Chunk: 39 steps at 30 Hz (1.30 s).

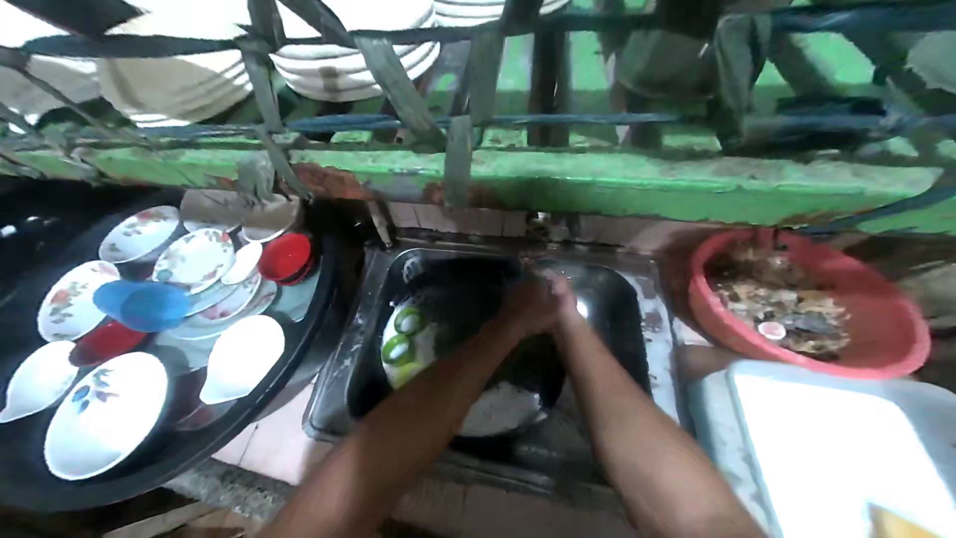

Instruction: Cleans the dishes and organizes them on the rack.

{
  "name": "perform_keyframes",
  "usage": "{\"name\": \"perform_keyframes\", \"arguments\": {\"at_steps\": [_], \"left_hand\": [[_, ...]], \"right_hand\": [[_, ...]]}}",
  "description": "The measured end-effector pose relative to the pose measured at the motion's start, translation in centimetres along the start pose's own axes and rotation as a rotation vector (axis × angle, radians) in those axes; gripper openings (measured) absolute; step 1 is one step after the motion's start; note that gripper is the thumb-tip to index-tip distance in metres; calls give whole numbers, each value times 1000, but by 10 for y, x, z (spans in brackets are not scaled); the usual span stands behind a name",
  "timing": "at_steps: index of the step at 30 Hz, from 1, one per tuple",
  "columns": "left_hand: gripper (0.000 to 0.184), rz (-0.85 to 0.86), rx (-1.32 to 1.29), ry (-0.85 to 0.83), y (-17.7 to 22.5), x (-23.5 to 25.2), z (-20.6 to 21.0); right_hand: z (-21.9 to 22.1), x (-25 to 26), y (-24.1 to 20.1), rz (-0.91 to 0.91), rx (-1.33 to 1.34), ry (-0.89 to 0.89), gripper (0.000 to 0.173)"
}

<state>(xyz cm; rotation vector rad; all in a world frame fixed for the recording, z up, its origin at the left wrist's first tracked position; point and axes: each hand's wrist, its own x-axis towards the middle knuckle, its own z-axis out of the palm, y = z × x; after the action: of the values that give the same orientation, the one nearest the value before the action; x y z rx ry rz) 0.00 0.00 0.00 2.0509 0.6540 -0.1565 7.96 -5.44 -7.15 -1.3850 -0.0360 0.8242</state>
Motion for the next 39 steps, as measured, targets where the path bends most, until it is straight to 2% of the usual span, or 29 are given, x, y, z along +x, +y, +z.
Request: {"name": "perform_keyframes", "arguments": {"at_steps": [2,3,4,5,6,8,9,10,12,14,15,17,19,21,23,24,26,27,29,30,31,33,35,37,38,39], "left_hand": [[50,251,505,-229,-7,-3,-9],[52,333,611,-279,-9,1,-12],[49,329,599,-279,-6,5,-17],[46,243,475,-255,3,6,-25],[47,131,267,-213,11,9,-32],[41,-96,-288,-90,15,18,-37],[34,-149,-410,-43,13,23,-33],[33,-159,-396,-29,15,25,-31],[40,-128,-33,1,21,21,-30],[48,-84,303,76,19,16,-39],[49,-74,407,127,16,10,-47],[46,-62,551,251,12,-13,-73],[53,-85,615,422,4,-46,-109],[51,-226,606,560,-7,-82,-152],[51,-314,493,765,-25,-121,-195],[47,-305,367,882,-38,-142,-215],[51,-306,27,1101,-79,-178,-254],[56,-330,-170,1154,-101,-194,-271],[45,-336,-622,1116,-145,-223,-299],[37,-337,-739,1083,-168,-235,-309],[33,-381,-727,1090,-187,-243,-315],[42,-548,-430,1157,-209,-252,-321],[50,-648,-21,1130,-206,-255,-316],[48,-557,322,1138,-188,-254,-303],[47,-433,433,1154,-173,-251,-288],[42,-274,503,1152,-155,-243,-265]], "right_hand": [[-7,-4,-21,246,-181,-89,30],[-9,-4,-20,319,-162,-92,33],[-8,-4,-15,339,-100,-88,37],[-6,-1,-8,333,13,-62,41],[-1,-1,-3,289,88,-26,49],[16,-4,4,147,166,133,45],[21,-6,11,78,210,194,44],[21,-7,19,22,237,214,43],[16,-4,32,-39,200,189,46],[8,12,43,-72,-64,192,45],[3,18,50,-98,-297,175,40],[-5,29,61,-161,-884,-1,39],[-3,35,74,-136,-1249,-199,67],[4,35,90,-129,-1351,-237,89],[12,35,100,-119,-1320,-226,92],[14,37,105,-128,-1293,-206,94],[16,42,113,-105,-1242,-201,96],[16,44,114,-76,-1233,-233,94],[15,44,112,-17,-1284,-308,93],[14,46,113,2,-1326,-340,91],[12,47,115,-15,-1336,-348,83],[6,45,108,-72,-1300,-324,70],[5,34,89,-101,-1229,-267,63],[9,19,62,-233,-1105,-131,58],[11,12,48,-339,-1063,-73,59],[12,6,38,-426,-1039,-32,67]]}}
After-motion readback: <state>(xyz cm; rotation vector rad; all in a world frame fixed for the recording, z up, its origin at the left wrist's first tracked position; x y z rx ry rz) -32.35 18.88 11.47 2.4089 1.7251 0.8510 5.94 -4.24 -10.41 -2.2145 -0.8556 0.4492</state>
